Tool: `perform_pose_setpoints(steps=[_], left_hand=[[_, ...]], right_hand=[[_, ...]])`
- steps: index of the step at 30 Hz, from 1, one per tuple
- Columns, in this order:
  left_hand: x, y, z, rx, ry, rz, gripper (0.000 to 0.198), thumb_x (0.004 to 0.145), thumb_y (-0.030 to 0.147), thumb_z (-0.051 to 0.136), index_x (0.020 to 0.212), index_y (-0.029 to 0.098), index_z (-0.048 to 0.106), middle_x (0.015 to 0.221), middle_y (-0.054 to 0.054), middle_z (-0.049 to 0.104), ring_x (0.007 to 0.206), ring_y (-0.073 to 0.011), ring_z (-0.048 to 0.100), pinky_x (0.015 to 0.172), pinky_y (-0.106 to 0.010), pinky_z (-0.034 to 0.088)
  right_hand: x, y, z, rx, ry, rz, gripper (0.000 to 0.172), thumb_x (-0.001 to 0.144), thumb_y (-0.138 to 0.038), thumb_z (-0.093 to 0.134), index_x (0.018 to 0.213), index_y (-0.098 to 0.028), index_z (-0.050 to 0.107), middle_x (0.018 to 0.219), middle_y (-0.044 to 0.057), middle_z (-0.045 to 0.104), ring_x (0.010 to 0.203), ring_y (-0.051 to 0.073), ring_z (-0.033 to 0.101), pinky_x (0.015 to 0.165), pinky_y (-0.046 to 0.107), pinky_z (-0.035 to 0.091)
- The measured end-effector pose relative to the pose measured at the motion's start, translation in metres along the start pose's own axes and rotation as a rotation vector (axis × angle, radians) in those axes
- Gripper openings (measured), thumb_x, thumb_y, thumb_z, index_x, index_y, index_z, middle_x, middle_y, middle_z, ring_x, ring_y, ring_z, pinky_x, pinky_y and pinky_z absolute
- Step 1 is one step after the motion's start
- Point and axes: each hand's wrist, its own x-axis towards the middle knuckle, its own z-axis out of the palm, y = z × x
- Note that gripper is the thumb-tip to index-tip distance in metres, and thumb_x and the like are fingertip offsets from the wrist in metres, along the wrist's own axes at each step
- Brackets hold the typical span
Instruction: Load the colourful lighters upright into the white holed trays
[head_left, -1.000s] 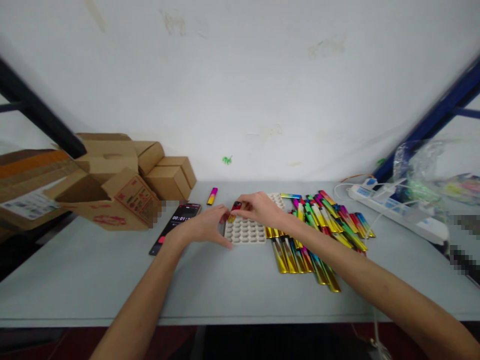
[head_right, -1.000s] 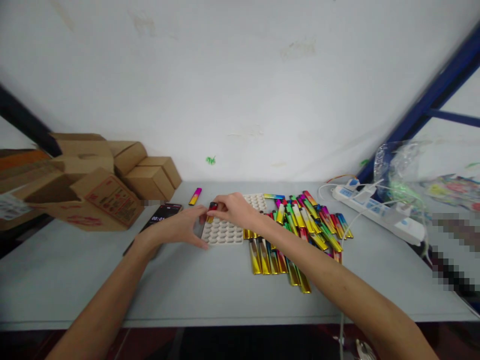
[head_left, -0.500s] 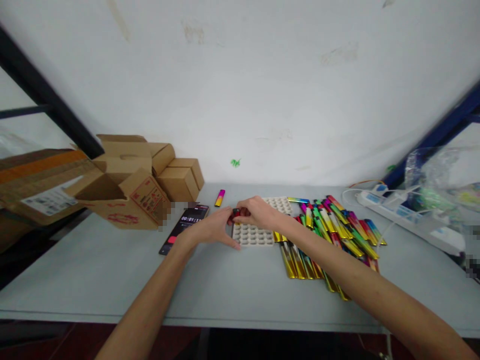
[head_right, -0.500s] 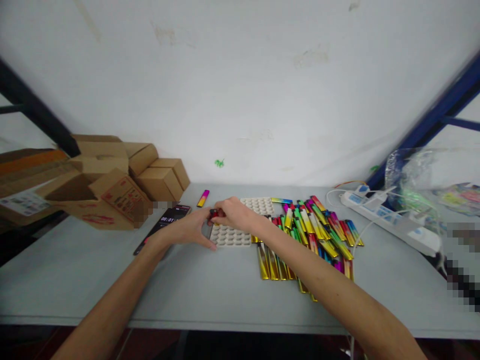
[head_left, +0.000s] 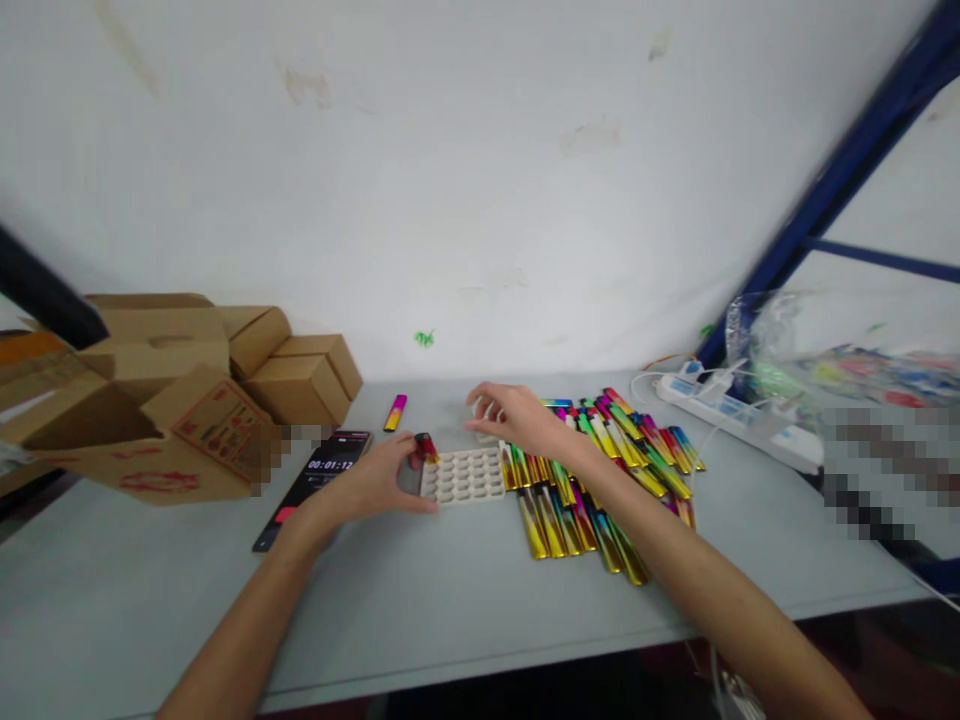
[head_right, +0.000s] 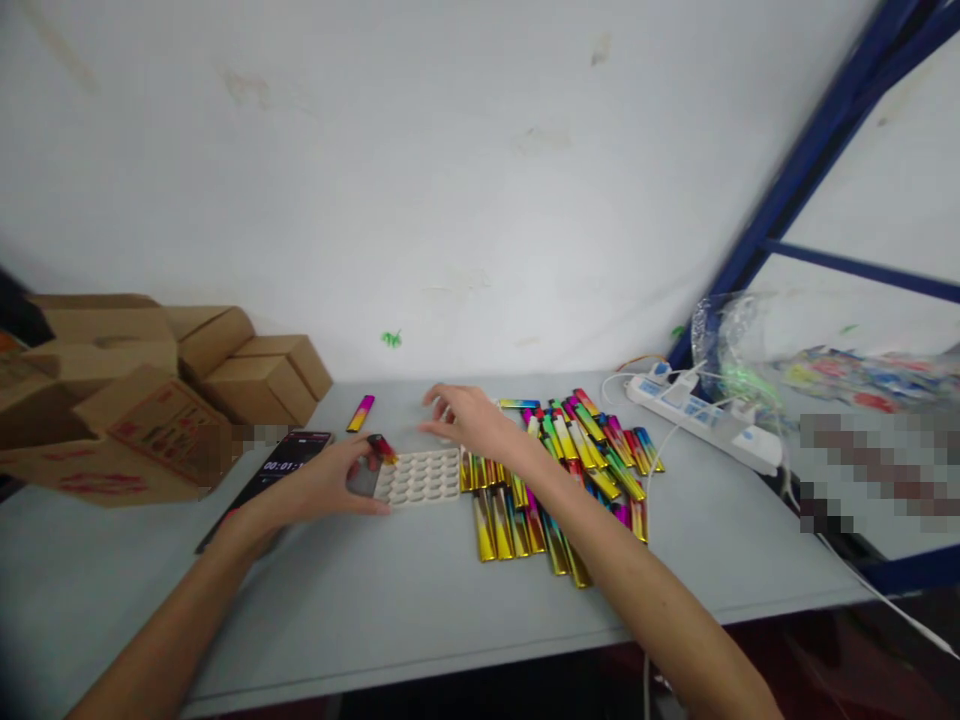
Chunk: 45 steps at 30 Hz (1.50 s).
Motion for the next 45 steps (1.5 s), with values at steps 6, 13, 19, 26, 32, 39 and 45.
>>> perform_pose_setpoints(steps=[6,13,19,26,32,39,45], left_hand=[[0.001,0.000,-0.001,-0.164,-0.016,-0.073,0.055,0.082,0.071,0.070,0.105,0.021,0.068,0.092,-0.004,0.074,0.077,-0.0220,0.069,0.067,-0.032,0.055],[0.007,0.005,0.001,-0.178,0.071,-0.049,0.049,0.089,0.069,0.062,0.095,0.021,0.073,0.097,-0.008,0.080,0.083,-0.0254,0.072,0.074,-0.035,0.056],[0.009,-0.006,0.005,-0.228,0.088,-0.058,0.048,0.086,0.068,0.067,0.091,0.021,0.076,0.091,-0.008,0.081,0.081,-0.0293,0.073,0.076,-0.039,0.057],[0.010,-0.012,0.009,-0.293,0.063,-0.095,0.046,0.085,0.066,0.070,0.089,0.020,0.075,0.089,-0.009,0.082,0.084,-0.0325,0.076,0.075,-0.040,0.057],[0.010,-0.010,0.008,-0.270,0.081,-0.098,0.050,0.082,0.070,0.071,0.087,0.020,0.075,0.088,-0.011,0.082,0.085,-0.0338,0.076,0.074,-0.040,0.058],[0.007,-0.002,0.002,-0.246,0.053,-0.127,0.051,0.082,0.069,0.070,0.092,0.019,0.076,0.092,-0.009,0.083,0.086,-0.0321,0.077,0.078,-0.040,0.060],[0.002,0.002,-0.004,-0.265,0.003,-0.183,0.051,0.079,0.069,0.071,0.095,0.020,0.074,0.095,-0.007,0.081,0.089,-0.0298,0.076,0.080,-0.039,0.059]], right_hand=[[-0.039,0.033,-0.043,-0.278,-0.088,0.057,0.018,0.098,-0.028,0.070,0.108,-0.014,0.075,0.095,0.010,0.076,0.083,0.019,0.069,0.081,0.031,0.050],[-0.056,0.044,-0.030,-0.363,-0.156,0.135,0.031,0.091,-0.042,0.080,0.103,-0.013,0.073,0.094,0.010,0.073,0.083,0.022,0.066,0.076,0.031,0.047],[-0.055,0.045,-0.028,-0.280,-0.139,0.195,0.028,0.091,-0.037,0.080,0.105,-0.014,0.074,0.089,0.008,0.076,0.078,0.021,0.069,0.072,0.030,0.048],[-0.054,0.039,-0.025,-0.297,-0.088,0.270,0.016,0.097,-0.020,0.067,0.107,-0.015,0.078,0.096,0.011,0.082,0.085,0.023,0.075,0.077,0.030,0.052],[-0.053,0.042,-0.021,-0.281,-0.050,0.346,0.019,0.096,-0.019,0.066,0.112,-0.015,0.076,0.100,0.012,0.083,0.091,0.026,0.077,0.081,0.032,0.054],[-0.049,0.045,-0.026,-0.220,-0.012,0.452,0.024,0.087,-0.021,0.076,0.110,-0.013,0.079,0.096,0.011,0.084,0.087,0.025,0.079,0.080,0.030,0.057],[-0.050,0.053,-0.040,0.203,-0.007,0.467,0.032,0.085,-0.027,0.079,0.114,-0.013,0.081,0.098,0.011,0.084,0.090,0.025,0.078,0.085,0.036,0.059]])
